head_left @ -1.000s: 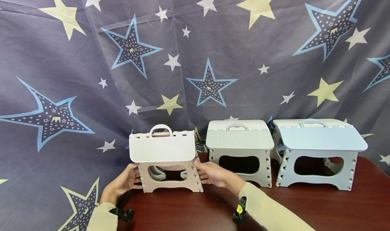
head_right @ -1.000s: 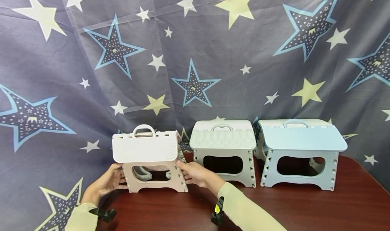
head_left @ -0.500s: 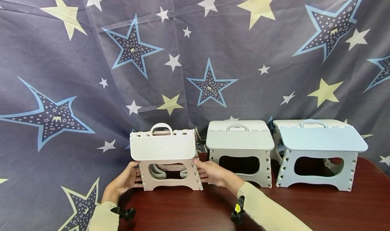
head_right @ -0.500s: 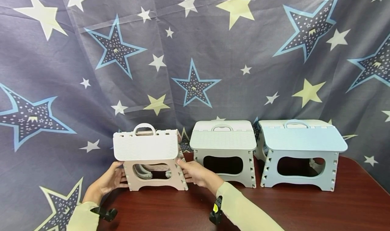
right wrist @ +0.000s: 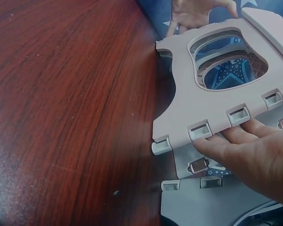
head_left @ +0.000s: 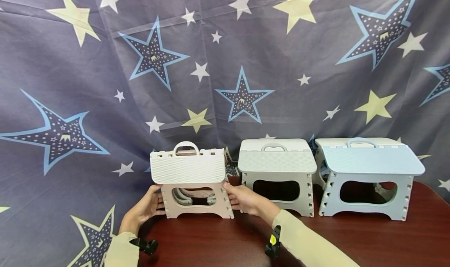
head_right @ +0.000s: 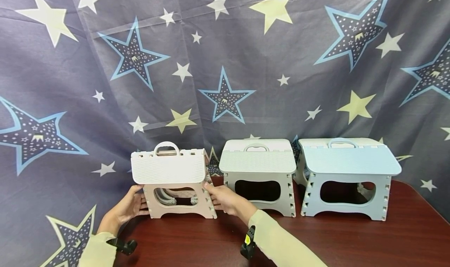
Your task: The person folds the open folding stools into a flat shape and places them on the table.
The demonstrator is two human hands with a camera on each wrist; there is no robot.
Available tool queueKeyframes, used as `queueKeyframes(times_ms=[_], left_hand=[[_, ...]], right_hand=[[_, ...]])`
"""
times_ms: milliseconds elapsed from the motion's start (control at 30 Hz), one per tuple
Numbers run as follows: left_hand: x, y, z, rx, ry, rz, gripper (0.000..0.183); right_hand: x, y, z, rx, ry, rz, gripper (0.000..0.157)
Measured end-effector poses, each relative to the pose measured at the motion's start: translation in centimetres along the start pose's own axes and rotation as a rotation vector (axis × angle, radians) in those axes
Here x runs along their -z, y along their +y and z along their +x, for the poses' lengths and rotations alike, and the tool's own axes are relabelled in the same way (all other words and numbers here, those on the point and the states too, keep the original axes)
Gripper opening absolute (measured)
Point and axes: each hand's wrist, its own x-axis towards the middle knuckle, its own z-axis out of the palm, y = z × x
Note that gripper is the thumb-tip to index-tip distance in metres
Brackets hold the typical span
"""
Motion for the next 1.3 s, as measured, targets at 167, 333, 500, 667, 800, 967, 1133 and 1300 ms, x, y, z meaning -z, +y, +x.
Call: queueKeyframes(times_ms=[167, 333, 500, 667, 800, 967, 1133, 1300], left_hand=[[0.0, 0.0, 0.2, -0.006, 0.005, -0.016, 0.070], [0.0, -0.2, 0.5, -0.006, 0.021, -0.010, 0.071], [0.0, -0.4, 0.8, -0.006, 0.036, -0.009, 0.074], [0.1, -0.6, 1.0, -0.014, 0.042, -0.014, 0.075], [0.1, -0.6, 1.0, -0.017, 0.047, -0.002, 0.078], [0.0, -0.6, 1.0, -0.018, 0.063, 0.015, 0.084], [-0.1, -0.5, 0.9, -0.014, 0.079, 0.012, 0.083], [-0.3, -0.5, 0.8, -0.008, 0.081, 0.007, 0.083]], right_hand=[[-0.1, -0.1, 0.0, -0.002, 0.000, -0.001, 0.072], [-0.2, -0.1, 0.2, -0.003, 0.010, 0.003, 0.076], [-0.2, 0.0, 0.4, -0.006, 0.018, 0.012, 0.077], [-0.3, 0.0, 0.5, -0.010, 0.024, 0.013, 0.076], [-0.3, -0.1, 0.4, -0.017, 0.026, 0.010, 0.077], [-0.3, -0.1, 0.5, -0.017, 0.026, 0.012, 0.078], [-0.3, 0.0, 0.5, -0.017, 0.032, 0.019, 0.078], [-0.3, -0.1, 0.4, -0.020, 0.038, 0.021, 0.080]])
